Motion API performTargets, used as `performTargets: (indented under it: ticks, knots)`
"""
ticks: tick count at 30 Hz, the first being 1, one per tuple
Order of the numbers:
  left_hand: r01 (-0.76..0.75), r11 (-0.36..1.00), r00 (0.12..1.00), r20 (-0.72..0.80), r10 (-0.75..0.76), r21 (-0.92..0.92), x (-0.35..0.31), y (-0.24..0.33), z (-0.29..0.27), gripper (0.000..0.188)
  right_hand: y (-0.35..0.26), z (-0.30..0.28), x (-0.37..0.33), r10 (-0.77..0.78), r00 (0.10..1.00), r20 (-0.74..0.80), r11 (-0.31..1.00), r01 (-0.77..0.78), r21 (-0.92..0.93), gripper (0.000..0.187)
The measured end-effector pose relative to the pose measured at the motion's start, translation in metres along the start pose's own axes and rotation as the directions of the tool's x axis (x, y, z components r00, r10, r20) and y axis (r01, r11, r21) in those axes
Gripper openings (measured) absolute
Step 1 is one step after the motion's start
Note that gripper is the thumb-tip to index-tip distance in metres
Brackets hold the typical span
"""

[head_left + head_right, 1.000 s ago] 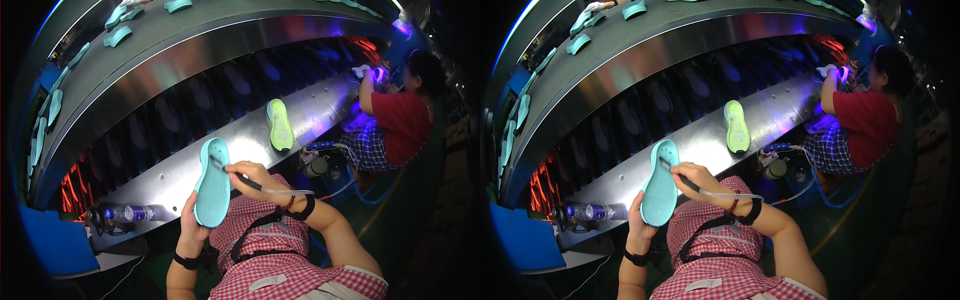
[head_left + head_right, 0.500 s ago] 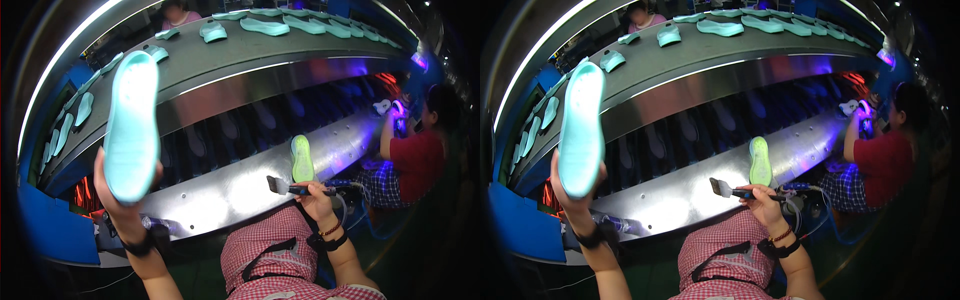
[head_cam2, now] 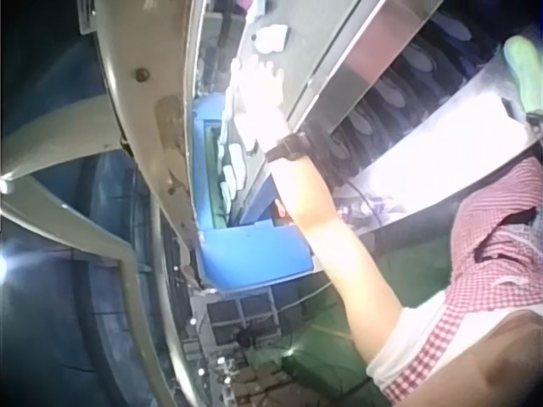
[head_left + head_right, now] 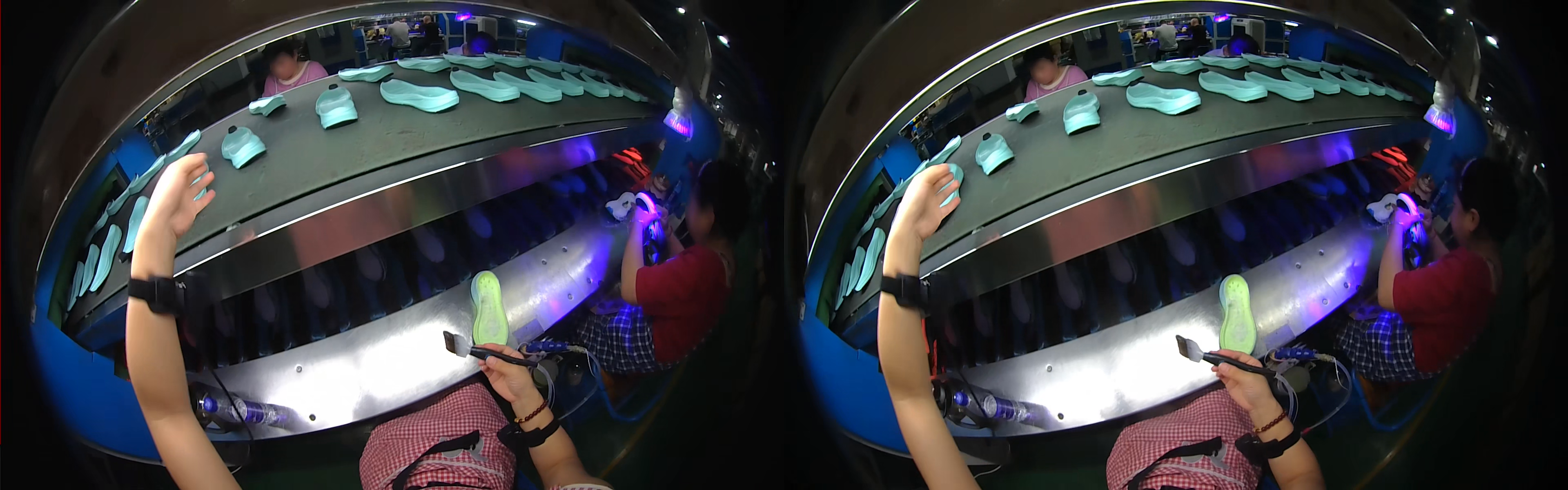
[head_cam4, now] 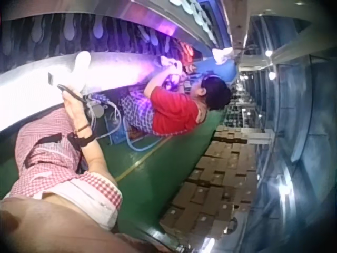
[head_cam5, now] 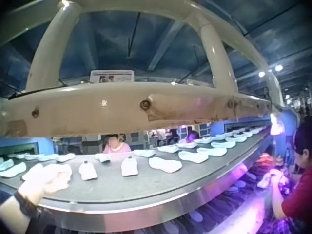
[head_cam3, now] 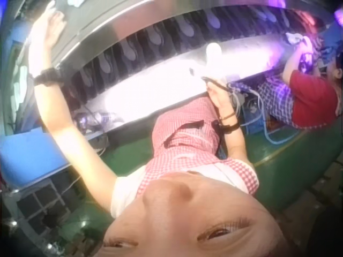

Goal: Applying adhesive or primer to the interior of turquoise shoe soles using a brush on a factory assembly line.

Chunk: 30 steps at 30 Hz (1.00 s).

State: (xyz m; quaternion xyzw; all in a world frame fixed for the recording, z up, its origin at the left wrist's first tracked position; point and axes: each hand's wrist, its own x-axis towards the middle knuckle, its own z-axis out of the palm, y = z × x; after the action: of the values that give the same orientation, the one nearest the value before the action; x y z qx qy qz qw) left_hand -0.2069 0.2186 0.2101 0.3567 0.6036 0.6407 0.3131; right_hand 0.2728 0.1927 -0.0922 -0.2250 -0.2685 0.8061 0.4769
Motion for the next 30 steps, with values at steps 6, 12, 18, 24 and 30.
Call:
performTargets:
  ticks: [6, 12, 18, 24, 30]
  knots:
    - [-0.069, 0.189, 0.992, 0.047, 0.118, 0.980, 0.076, 0.025, 0.043, 0.068, 0.010, -0.006, 0.017, 0.081, 0.995, -0.056, 0.994, -0.076, 0.079, 0.018]
    - [0.015, -0.057, 0.998, -0.018, -0.055, 0.998, 0.125, -0.022, 0.036, 0.088, 0.009, -0.014, 0.016, 0.070, 0.990, -0.126, 0.991, -0.054, 0.125, 0.017]
    - [-0.071, -0.330, 0.997, 0.074, -0.004, 0.941, 0.098, -0.033, 0.021, 0.039, 0.004, -0.027, 0.018, 0.026, 0.992, -0.122, 1.000, -0.025, 0.017, 0.020]
    - [-0.412, 0.321, 0.866, 0.256, 0.429, 0.853, -0.026, -0.041, 0.010, 0.024, -0.003, -0.016, 0.022, -0.094, 0.988, -0.124, 0.995, 0.089, -0.042, 0.019]
    - [-0.171, 0.826, 0.973, -0.224, 0.056, -0.537, -0.126, -0.124, -0.022, 0.042, -0.004, 0.003, 0.032, -0.004, 0.991, -0.137, 1.000, 0.000, -0.025, 0.019]
